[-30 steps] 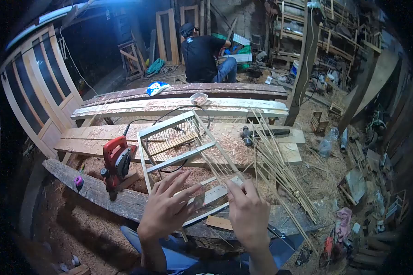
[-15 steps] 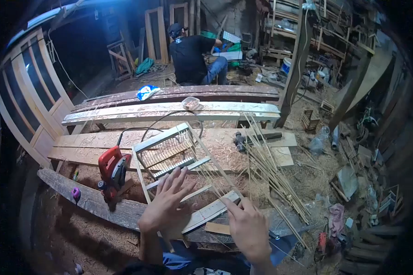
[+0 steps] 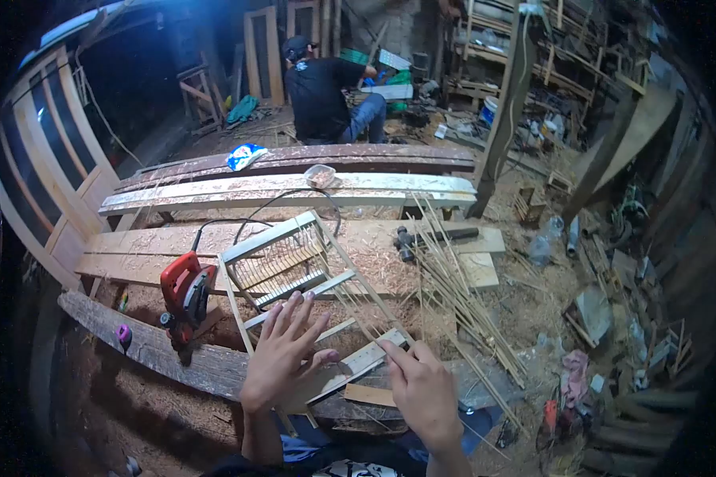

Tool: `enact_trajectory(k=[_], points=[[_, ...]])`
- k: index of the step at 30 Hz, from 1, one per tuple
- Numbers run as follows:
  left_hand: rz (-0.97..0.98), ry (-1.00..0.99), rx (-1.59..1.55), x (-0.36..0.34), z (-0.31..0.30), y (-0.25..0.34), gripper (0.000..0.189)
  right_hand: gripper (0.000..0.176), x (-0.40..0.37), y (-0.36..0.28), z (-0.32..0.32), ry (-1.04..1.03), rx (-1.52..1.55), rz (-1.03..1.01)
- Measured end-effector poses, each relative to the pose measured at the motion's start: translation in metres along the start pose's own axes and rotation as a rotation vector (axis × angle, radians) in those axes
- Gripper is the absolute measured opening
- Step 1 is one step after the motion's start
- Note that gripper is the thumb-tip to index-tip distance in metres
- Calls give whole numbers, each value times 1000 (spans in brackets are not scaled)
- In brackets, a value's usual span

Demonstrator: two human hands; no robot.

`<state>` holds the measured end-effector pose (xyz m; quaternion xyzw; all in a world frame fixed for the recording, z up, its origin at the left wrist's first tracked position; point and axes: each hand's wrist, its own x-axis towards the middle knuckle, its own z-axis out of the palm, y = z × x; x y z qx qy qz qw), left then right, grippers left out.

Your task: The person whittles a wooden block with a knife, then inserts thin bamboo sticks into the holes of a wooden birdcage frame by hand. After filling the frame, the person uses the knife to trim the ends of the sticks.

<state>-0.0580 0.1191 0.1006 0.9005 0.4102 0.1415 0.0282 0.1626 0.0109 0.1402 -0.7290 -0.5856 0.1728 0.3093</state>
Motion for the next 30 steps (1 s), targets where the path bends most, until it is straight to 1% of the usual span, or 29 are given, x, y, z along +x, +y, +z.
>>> enact_trajectory(k=[1,3,4,6,8,13,15,16,17,20,25,30], points=[[-16,8,11,0,1,2,67,29,2,1,-3,-7,6,-19],[-37,4,-17,0,2,7,68,29,5,4,-10,-47,27,8],[-57,-3,-40,-2,2,7,69,29,7,8,-12,-52,38,-4],[-70,-5,-52,-5,-2,12,71,29,7,16,-13,-39,28,-93],[-69,-17,-60,-7,-4,15,75,29,8,19,-15,-61,38,-101],[-109,-25,-124,-15,-6,15,76,29,9,14,-12,-90,14,-105],[-111,8,-143,-15,-7,12,76,28,9,14,-7,-76,-5,-153],[-103,40,-117,-15,-6,12,71,28,9,13,-7,-68,1,-152],[-95,39,-109,-15,-3,12,71,28,8,11,-6,-67,3,-128],[-93,112,-151,-14,0,10,63,28,5,8,-4,-53,46,-78],[-84,92,-178,-13,-2,9,62,28,3,9,-4,-32,87,-50],[-76,84,-139,-12,-2,9,64,28,8,6,-8,-75,78,-49]])
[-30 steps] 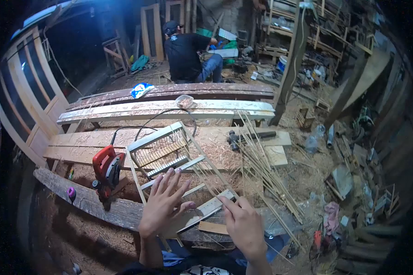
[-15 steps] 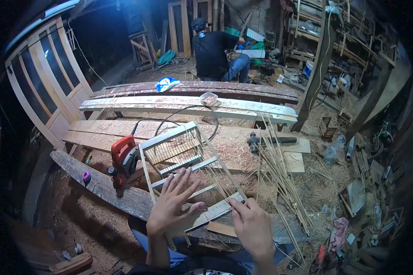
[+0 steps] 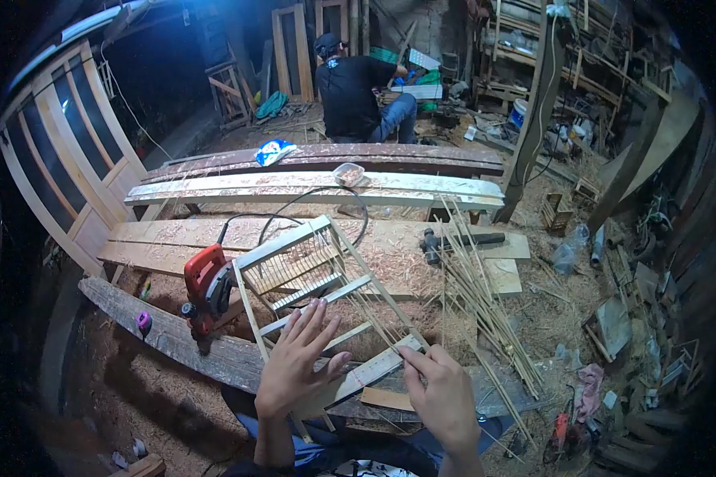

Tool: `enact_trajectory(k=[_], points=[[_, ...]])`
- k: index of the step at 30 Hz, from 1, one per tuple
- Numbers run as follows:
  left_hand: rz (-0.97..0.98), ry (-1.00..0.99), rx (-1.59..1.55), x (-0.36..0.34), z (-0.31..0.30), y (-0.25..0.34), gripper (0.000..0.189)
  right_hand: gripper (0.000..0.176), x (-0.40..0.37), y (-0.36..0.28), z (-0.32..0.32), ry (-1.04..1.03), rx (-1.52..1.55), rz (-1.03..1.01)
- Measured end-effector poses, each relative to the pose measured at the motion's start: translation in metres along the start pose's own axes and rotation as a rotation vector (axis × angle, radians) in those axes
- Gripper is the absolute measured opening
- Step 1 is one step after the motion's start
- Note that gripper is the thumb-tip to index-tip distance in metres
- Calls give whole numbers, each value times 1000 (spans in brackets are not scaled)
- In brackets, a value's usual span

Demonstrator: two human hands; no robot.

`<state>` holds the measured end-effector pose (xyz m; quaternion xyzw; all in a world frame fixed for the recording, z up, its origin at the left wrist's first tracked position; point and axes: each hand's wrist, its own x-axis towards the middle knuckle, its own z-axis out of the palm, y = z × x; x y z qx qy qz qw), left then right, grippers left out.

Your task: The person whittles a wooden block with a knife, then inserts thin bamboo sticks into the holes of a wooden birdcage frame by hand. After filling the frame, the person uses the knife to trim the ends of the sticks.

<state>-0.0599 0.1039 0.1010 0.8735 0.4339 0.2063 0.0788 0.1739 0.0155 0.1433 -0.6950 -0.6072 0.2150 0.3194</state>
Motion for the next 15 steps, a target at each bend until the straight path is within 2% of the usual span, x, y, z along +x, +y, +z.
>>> enact_trajectory(k=[15], points=[[9,23,16,1,0,2,63,28,0,5,4,5,-32,-13]])
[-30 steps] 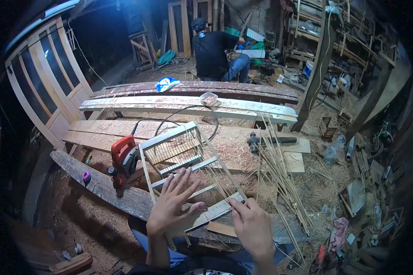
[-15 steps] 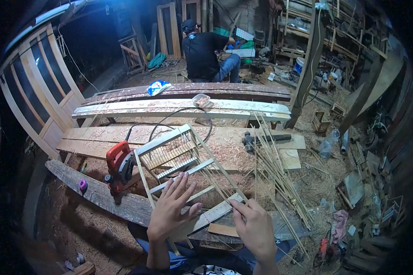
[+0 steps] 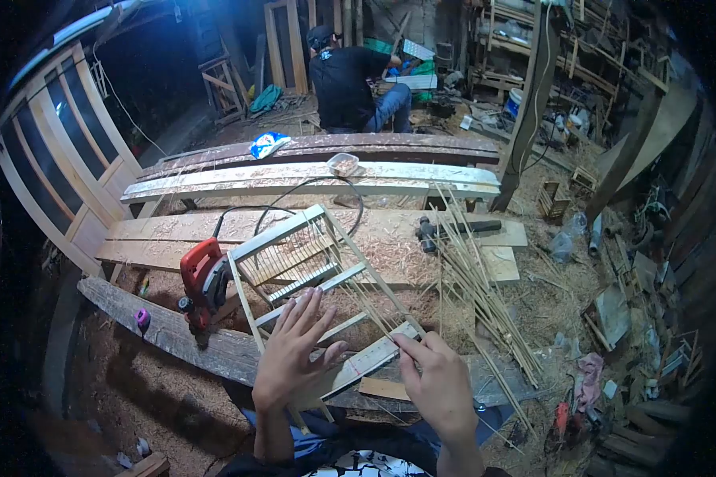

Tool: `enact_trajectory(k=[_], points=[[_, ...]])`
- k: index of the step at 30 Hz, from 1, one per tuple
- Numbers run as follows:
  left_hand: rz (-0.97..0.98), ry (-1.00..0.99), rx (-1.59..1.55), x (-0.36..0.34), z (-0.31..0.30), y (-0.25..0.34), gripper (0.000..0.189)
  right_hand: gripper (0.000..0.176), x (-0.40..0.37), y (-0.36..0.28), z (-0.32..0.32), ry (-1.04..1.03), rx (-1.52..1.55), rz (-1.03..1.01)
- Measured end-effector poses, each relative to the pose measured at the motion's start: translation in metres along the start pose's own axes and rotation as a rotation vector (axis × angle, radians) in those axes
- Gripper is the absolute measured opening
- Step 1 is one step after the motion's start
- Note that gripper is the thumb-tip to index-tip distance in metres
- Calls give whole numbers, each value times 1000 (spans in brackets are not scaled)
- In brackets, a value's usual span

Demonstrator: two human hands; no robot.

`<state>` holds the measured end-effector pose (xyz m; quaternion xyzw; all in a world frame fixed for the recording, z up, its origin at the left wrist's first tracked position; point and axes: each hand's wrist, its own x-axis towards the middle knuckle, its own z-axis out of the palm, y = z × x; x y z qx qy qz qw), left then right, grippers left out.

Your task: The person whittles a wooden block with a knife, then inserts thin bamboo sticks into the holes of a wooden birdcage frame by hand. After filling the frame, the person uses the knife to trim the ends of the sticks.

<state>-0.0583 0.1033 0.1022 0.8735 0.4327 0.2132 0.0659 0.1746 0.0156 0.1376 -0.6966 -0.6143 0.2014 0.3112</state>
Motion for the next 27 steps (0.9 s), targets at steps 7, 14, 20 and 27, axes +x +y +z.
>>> enact_trajectory(k=[7,14,20,27], points=[[2,1,20,0,2,1,61,22,18,-16,31,93,-228,-164],[12,14,16,0,0,0,59,24,43,-28,45,50,-395,-199],[3,23,11,0,2,-2,61,30,37,-30,29,25,-320,-146],[7,8,12,-1,2,-1,60,28,39,-22,36,87,-307,-170]])
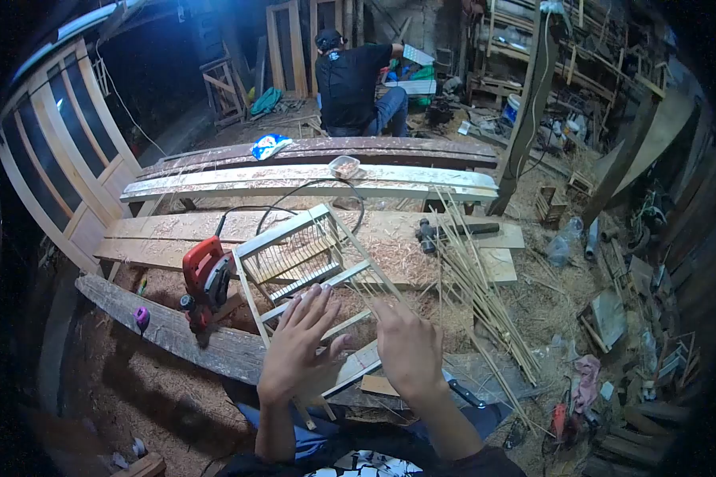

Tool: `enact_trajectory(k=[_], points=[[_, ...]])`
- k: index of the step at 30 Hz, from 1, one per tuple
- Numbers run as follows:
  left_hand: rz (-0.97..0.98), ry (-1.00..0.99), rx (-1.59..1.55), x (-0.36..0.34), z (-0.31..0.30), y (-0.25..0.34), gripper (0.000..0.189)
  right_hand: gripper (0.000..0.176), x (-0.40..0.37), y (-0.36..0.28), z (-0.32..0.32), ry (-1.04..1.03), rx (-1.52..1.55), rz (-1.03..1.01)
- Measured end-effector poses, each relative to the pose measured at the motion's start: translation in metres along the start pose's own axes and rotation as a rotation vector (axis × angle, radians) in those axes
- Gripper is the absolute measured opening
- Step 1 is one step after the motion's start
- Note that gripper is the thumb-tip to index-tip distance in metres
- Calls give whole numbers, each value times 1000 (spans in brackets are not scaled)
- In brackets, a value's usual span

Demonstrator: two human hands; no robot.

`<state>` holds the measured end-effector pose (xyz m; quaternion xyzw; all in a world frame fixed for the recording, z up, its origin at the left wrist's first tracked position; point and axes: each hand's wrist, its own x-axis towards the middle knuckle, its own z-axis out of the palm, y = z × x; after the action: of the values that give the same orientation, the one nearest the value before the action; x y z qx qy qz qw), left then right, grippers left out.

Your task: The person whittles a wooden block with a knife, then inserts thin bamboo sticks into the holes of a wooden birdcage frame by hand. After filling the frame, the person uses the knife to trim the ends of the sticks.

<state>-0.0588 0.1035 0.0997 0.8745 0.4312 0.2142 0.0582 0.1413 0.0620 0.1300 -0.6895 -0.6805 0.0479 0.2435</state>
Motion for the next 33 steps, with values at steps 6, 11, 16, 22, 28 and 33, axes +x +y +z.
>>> enact_trajectory(k=[6,11,16,22,28,33], points=[[-1,21,-2,-2,-1,0,57,24,7,-1,12,6,-23,-13],[8,29,5,-2,1,-1,57,25,7,-3,8,17,-35,-25],[19,31,30,-2,3,-1,55,28,8,-4,7,21,-15,-22],[20,24,27,-3,-1,-1,56,28,6,-6,8,-4,-23,-18],[16,23,4,-1,1,-1,55,28,7,-2,8,-3,-10,-20],[4,10,-1,0,0,0,56,29,8,-6,5,-40,-5,0]])
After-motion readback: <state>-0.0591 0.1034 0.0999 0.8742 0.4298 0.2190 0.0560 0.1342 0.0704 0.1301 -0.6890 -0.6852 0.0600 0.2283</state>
